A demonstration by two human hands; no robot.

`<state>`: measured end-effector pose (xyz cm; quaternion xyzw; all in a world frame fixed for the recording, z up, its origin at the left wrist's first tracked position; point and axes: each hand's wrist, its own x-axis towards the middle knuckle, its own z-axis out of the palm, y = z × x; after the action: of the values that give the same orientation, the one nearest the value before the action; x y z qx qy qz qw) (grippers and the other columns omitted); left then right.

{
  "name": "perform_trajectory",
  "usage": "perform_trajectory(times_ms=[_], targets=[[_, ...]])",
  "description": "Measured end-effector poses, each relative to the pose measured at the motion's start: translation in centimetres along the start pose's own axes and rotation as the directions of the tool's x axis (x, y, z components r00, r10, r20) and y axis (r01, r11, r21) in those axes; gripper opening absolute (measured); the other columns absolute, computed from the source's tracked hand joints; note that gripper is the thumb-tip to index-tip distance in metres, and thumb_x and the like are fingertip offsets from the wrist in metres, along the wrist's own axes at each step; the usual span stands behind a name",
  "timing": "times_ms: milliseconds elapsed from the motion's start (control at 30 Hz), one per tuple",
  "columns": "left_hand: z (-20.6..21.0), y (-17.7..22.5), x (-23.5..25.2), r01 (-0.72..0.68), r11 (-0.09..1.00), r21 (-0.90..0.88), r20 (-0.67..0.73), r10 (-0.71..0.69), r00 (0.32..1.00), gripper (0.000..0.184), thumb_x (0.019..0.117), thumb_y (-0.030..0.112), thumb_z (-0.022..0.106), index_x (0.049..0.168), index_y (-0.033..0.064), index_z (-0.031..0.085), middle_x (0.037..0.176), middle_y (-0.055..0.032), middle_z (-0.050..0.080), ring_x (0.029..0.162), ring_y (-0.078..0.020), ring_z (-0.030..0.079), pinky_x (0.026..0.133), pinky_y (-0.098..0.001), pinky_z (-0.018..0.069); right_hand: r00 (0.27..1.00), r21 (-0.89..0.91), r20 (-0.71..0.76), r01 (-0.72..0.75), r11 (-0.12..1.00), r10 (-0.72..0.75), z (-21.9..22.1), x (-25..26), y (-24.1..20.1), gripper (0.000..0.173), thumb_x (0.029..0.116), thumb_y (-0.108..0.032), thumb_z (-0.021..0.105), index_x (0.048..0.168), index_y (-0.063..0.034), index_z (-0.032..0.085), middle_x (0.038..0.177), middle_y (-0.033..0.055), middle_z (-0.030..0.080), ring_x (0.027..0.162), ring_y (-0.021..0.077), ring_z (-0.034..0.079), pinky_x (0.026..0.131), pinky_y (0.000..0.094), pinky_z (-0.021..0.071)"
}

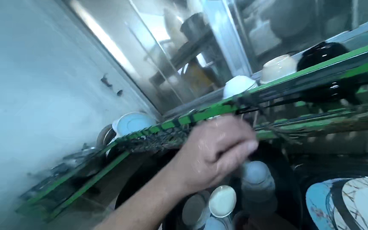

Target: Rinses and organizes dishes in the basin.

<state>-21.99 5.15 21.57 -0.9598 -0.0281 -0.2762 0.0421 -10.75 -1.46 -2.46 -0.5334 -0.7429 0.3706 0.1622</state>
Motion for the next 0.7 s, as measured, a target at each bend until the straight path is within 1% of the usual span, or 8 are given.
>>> perform_trajectory(times_ms=[100,133,167,233,300,333,500,700], targets=[[1.0,-2.9,-9.6,0.383,0.924,0.004,0.126,-0.38,0.916,0.033,0.1036,0.025,0.055,0.085,0.0054,0.074,0.092,-0.001,0.071,0.089,-0.0052,0.066,0.081,-0.0236,0.0557,0.997,-0.096,-0.05,-0.062,0.993,0.057,0.6,0.1,-0.4,0.044,0.1104,-0.035,0.039,0.132,-0.0074,0.065,0.123,0.0235,0.068,0.114,0.0457,0.065,0.094,0.0679,0.0495],[1.2,-4.1,-12.4,0.591,0.806,0.035,0.213,-0.583,0.784,0.034,0.1041,0.027,0.056,0.086,0.0045,0.074,0.09,-0.0023,0.07,0.084,-0.0081,0.065,0.079,-0.0282,0.0553,0.995,-0.107,-0.087,-0.057,0.993,0.047,1.0,0.2,-0.2,0.039,0.1092,-0.031,0.043,0.132,-0.0095,0.066,0.123,0.0215,0.069,0.113,0.0447,0.066,0.093,0.0675,0.0498],[1.6,-5.4,-15.0,0.773,0.628,0.085,0.318,-0.753,0.576,0.035,0.1057,0.028,0.055,0.09,0.0027,0.073,0.09,-0.0065,0.069,0.083,-0.0145,0.065,0.079,-0.0356,0.0543,0.993,-0.13,-0.106,-0.073,0.989,0.059,1.2,0.3,-0.1,0.036,0.1077,-0.028,0.046,0.132,-0.012,0.066,0.123,0.0198,0.069,0.113,0.044,0.066,0.093,0.0674,0.0503],[3.1,-8.6,-20.2,0.9,0.349,0.261,0.488,-0.852,0.189,0.036,0.1078,0.027,0.05,0.108,-0.0019,0.072,0.106,-0.0189,0.07,0.101,-0.0305,0.066,0.095,-0.0508,0.0507,0.988,-0.204,-0.109,-0.132,0.97,0.111,1.5,0.5,-0.3,0.034,0.1058,-0.024,0.049,0.133,-0.0147,0.066,0.126,0.0175,0.069,0.117,0.0423,0.065,0.096,0.0665,0.0495],[5.0,-10.7,-24.5,0.875,0.238,0.422,0.564,-0.825,-0.047,0.039,0.1078,0.026,0.047,0.122,-0.0039,0.067,0.125,-0.0263,0.065,0.121,-0.0398,0.061,0.105,-0.0589,0.0436,0.978,-0.264,-0.125,-0.192,0.945,0.164,1.8,0.7,-0.9,0.033,0.1046,-0.021,0.051,0.133,-0.0133,0.066,0.129,0.0185,0.067,0.119,0.0427,0.064,0.096,0.0664,0.049],[6.1,-11.5,-26.4,0.861,0.222,0.457,0.583,-0.806,-0.102,0.039,0.1077,0.025,0.046,0.125,-0.0043,0.066,0.129,-0.0276,0.063,0.125,-0.0418,0.058,0.106,-0.0608,0.0423,0.971,-0.288,-0.123,-0.232,0.929,0.205,1.9,0.9,-1.1,0.034,0.1051,-0.022,0.05,0.134,-0.0141,0.066,0.132,0.0177,0.066,0.121,0.0416,0.063,0.097,0.0654,0.0489],[10.9,-14.4,-31.9,0.924,0.219,0.313,0.63,-0.776,-0.03,0.038,0.1068,0.018,0.047,0.129,-0.0103,0.059,0.136,-0.0308,0.057,0.129,-0.0434,0.054,0.109,-0.0599,0.0403,0.931,-0.295,-0.143,-0.363,0.884,0.335,2.4,1.5,-1.4,0.037,0.1062,-0.028,0.049,0.138,-0.0151,0.064,0.137,0.0162,0.063,0.123,0.0408,0.062,0.099,0.0662,0.0479],[15.1,-17.1,-33.0,0.982,0.183,0.052,0.561,-0.818,0.123,0.042,0.1076,0.028,0.049,0.136,-0.0017,0.059,0.137,-0.025,0.059,0.13,-0.0379,0.055,0.11,-0.056,0.0413,0.882,-0.293,-0.219,-0.467,0.834,0.417,2.9,1.8,-1.3,0.037,0.105,-0.034,0.052,0.137,-0.0206,0.065,0.131,0.0137,0.067,0.119,0.0384,0.065,0.098,0.0644,0.0491]])
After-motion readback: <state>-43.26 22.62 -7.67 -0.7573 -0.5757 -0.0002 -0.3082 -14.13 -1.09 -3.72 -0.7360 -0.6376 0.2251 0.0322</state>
